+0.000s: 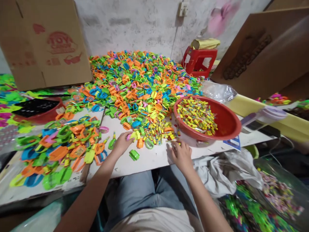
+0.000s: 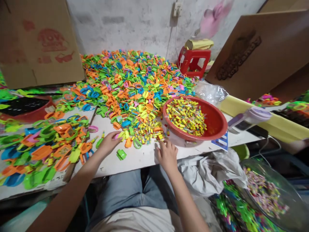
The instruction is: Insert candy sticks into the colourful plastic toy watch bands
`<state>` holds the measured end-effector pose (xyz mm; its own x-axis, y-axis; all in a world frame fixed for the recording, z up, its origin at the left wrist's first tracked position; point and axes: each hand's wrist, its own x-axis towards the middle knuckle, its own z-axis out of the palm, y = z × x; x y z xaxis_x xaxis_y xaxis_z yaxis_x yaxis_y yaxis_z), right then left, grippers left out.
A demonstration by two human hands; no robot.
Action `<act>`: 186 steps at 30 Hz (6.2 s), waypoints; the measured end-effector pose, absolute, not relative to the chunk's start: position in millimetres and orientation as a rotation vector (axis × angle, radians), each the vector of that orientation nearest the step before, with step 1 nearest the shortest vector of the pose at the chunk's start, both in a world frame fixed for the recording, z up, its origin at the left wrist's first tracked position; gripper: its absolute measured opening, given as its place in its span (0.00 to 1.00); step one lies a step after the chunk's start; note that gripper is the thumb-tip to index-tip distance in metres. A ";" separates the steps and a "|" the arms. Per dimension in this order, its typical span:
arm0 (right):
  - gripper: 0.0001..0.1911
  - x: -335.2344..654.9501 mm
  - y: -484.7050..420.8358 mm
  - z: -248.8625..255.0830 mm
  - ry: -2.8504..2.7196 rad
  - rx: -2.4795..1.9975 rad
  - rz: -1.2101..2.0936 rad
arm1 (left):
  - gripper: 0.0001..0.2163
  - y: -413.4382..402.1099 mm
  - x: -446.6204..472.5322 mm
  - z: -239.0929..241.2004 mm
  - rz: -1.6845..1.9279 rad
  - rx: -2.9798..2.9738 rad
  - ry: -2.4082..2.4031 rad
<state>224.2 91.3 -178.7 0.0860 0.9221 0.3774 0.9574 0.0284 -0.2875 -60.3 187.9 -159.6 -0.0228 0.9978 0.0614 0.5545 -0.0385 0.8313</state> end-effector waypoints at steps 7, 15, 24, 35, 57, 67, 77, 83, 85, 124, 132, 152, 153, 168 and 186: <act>0.16 187.4 118.6 -166.9 -2.007 -1.804 0.064 | 0.26 155.4 -60.0 -158.6 1.225 1.263 1.472; 0.04 186.2 114.7 -171.7 -1.639 -1.533 0.399 | 0.36 102.9 -59.1 -137.9 1.280 1.000 1.257; 0.10 138.8 49.5 -149.1 -1.512 -0.980 1.112 | 0.25 62.6 -26.4 -113.4 1.066 0.748 1.125; 0.10 143.8 41.1 -143.6 -1.426 -1.086 0.840 | 0.22 48.1 -19.0 -114.7 1.063 1.027 1.079; 0.07 152.2 28.4 -113.9 -2.104 -1.299 0.311 | 0.22 35.8 -13.6 -106.5 1.107 1.196 1.200; 0.06 151.0 35.3 -129.3 -2.447 -1.419 0.226 | 0.23 42.9 -29.7 -124.7 0.748 1.281 1.329; 0.15 147.0 69.6 -143.6 -2.225 -1.459 0.210 | 0.15 69.7 -61.8 -112.8 0.895 1.732 1.616; 0.16 184.9 122.0 -155.3 -2.119 -1.818 0.096 | 0.12 117.3 -112.0 -105.8 0.760 2.260 2.195; 0.15 189.6 128.9 -158.0 -2.153 -1.841 0.141 | 0.12 125.2 -121.2 -109.5 0.584 2.315 2.332; 0.10 147.0 40.5 -122.5 -1.623 -1.031 0.535 | 0.24 59.5 -18.0 -98.3 1.086 1.117 1.174; 0.09 144.1 39.0 -120.4 -1.698 -0.960 0.512 | 0.19 51.0 -22.5 -100.0 1.061 1.539 1.291; 0.06 149.0 30.5 -119.8 -2.190 -1.226 0.149 | 0.26 47.9 -26.5 -102.2 0.705 1.552 1.391; 0.07 148.8 29.3 -121.7 -2.225 -1.240 0.145 | 0.25 48.2 -27.1 -104.2 0.671 1.569 1.371; 0.17 185.4 100.9 -162.6 -2.157 -1.671 0.219 | 0.19 132.5 -85.2 -109.0 0.330 2.431 2.196; 0.13 177.3 92.9 -169.5 -2.333 -1.680 0.025 | 0.25 155.7 -101.0 -114.8 0.247 2.244 2.586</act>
